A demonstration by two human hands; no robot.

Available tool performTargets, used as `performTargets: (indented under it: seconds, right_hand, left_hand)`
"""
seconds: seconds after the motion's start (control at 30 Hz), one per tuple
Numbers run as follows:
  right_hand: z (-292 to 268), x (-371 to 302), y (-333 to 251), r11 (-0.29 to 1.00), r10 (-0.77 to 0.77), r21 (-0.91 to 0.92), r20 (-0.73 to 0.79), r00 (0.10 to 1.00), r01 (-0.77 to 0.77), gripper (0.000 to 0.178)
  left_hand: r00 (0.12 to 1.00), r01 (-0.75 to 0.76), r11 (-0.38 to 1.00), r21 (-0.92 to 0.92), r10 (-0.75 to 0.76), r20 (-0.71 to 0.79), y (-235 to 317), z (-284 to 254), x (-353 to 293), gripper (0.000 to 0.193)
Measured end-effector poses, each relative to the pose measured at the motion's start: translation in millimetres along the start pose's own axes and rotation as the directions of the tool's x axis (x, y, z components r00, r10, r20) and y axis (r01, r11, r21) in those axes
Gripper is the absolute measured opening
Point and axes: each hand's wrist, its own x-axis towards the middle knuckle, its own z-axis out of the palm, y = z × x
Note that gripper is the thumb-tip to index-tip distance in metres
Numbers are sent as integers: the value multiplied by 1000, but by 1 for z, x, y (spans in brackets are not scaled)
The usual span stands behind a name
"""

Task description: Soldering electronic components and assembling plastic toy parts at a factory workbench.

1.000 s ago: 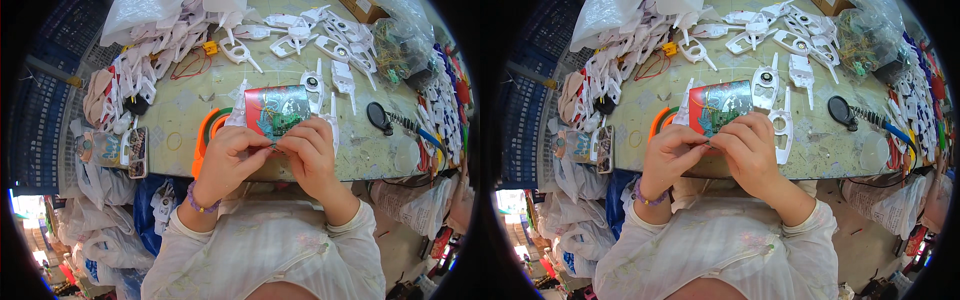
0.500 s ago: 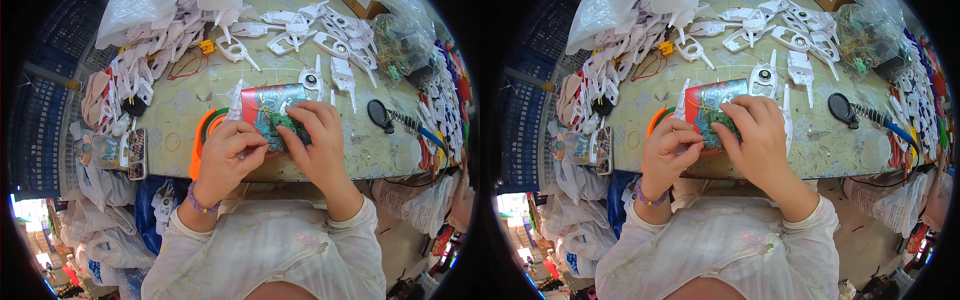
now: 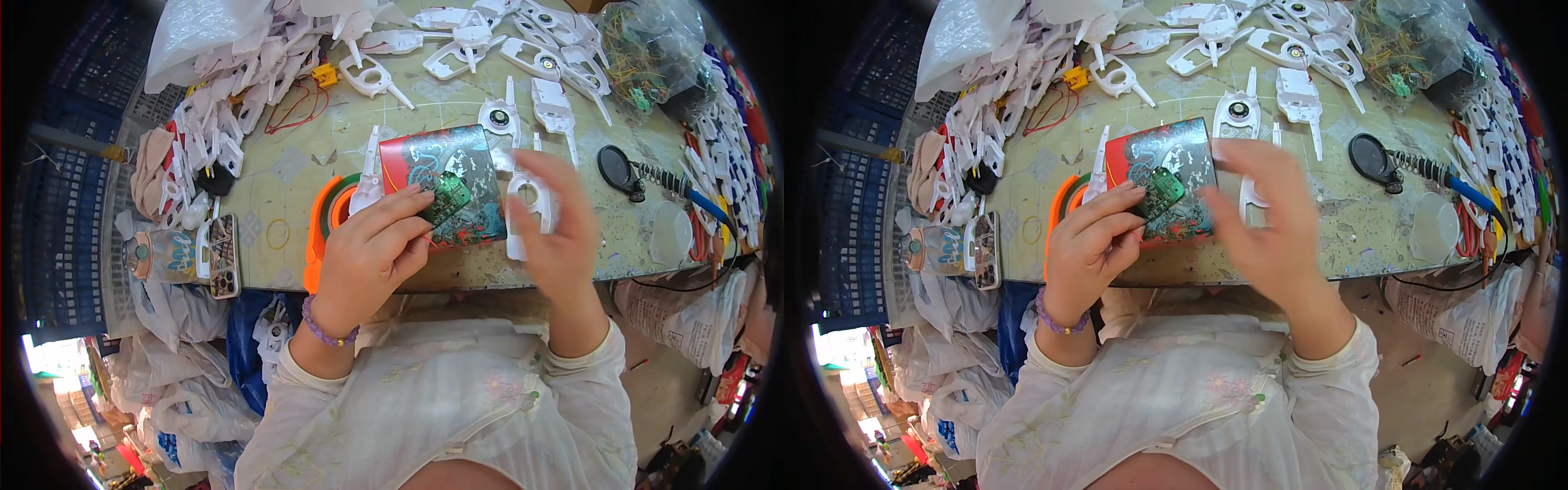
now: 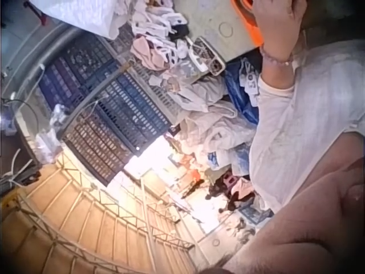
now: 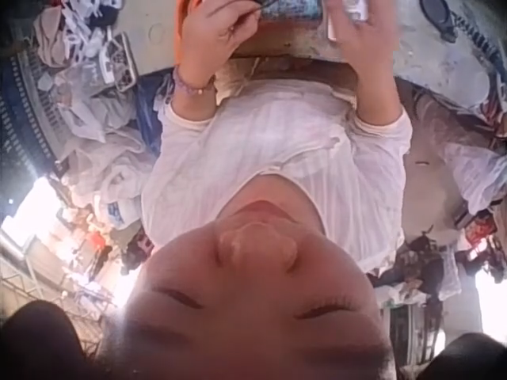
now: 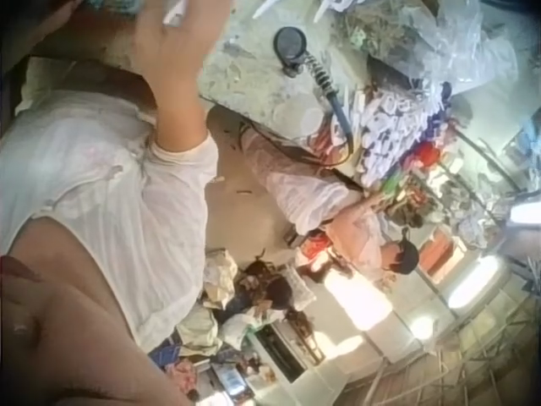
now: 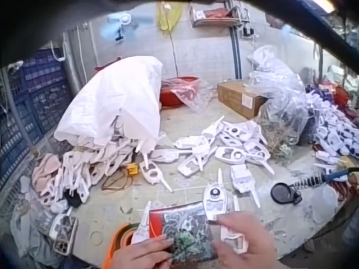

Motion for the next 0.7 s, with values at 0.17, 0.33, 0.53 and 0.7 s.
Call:
performTargets:
  seconds: [0.17,0.33,0.53,0.7]
  right_hand:
    - [-83,-35,38,978,204,132,-781,590,-164,13]
    - [-176,-38,58,962,91,-75,-821,564,-264,23]
    - [-199,-18,70,831,265,-147,-743,614,-537,29]
    - [-219,-9,84,760,428,-186,-579,694,-623,32]
  left_hand:
    - [998,-54,999,0,54,26,1,-1,3,11]
    - [1000,3,1000,-4,-3,10,1,0,0,11]
    - [1000,11,1000,15,-11,-13,2,2,-1,11]
    - [1000,6,1000,8,-6,-15,1,3,-3,11]
